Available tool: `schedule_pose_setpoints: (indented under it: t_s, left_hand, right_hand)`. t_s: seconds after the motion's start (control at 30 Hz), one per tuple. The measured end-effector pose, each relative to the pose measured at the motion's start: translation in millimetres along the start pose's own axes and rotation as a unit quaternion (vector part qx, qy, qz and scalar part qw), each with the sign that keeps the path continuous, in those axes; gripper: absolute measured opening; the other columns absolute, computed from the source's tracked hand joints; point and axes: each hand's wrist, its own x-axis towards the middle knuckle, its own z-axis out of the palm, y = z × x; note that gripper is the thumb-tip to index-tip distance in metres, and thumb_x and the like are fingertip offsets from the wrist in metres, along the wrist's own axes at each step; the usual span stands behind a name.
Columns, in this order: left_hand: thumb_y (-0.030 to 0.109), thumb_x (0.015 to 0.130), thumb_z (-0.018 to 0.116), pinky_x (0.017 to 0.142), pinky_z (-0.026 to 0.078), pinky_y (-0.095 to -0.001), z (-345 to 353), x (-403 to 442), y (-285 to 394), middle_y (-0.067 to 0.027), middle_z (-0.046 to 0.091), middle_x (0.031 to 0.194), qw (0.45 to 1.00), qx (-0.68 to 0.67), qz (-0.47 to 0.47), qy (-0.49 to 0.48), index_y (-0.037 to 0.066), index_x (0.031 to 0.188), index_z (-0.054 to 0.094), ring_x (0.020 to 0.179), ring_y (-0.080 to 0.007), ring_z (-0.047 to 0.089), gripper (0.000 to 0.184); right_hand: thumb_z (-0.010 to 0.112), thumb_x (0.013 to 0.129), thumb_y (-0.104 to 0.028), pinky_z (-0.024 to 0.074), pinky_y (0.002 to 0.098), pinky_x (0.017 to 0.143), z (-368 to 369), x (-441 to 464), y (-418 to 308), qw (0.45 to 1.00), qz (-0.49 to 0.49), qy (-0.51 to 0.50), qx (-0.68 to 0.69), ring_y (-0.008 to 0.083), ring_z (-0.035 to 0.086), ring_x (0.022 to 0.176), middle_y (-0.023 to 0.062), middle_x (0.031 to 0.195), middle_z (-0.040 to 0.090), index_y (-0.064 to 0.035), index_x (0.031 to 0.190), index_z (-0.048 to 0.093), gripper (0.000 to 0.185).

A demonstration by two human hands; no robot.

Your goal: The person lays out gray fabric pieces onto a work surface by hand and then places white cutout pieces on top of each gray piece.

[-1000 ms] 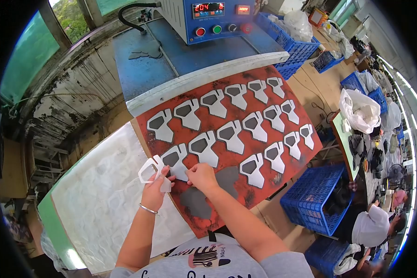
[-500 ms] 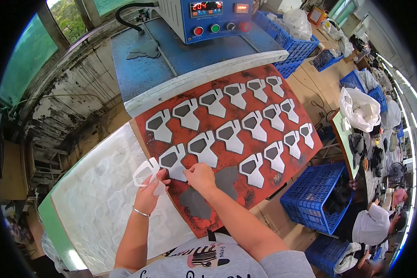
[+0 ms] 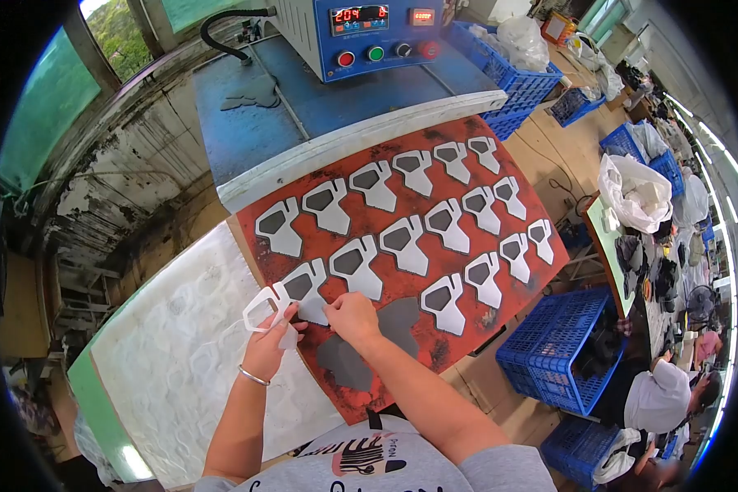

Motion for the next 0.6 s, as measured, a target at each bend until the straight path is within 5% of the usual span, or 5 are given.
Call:
schedule_pose_setpoints:
  t_s: [0.33,0.6]
  left_hand:
    - [0.014,0.098,0.045,0.084,0.051,-0.0329,2.1,1.4,0.4,-0.0074,0.055,0.128,0.999,-0.029,-0.011,0.02,-0.002,0.133,0.047,0.102,-0.0202,0.06,0.039]
    - [0.014,0.097,0.046,0.083,0.051,-0.0327,3.0,1.7,-0.3,-0.0074,0.055,0.128,0.999,-0.035,-0.018,0.028,-0.001,0.133,0.048,0.101,-0.0206,0.061,0.038]
  right_hand:
    - [0.063,0.077,-0.022,0.0519,0.0341,0.063,-4.2,-1.7,-6.9,1.0,0.003,-0.013,0.011,0.0204,0.066,0.058,0.0084,0.059,0.065,-0.0032,0.069,0.068,0.021]
    - [0.064,0.076,-0.025,0.052,0.0389,0.068,-2.6,3.7,-4.8,0.999,-0.011,-0.008,-0.047,0.0282,0.067,0.069,0.0118,0.066,0.068,-0.0033,0.07,0.067,0.023]
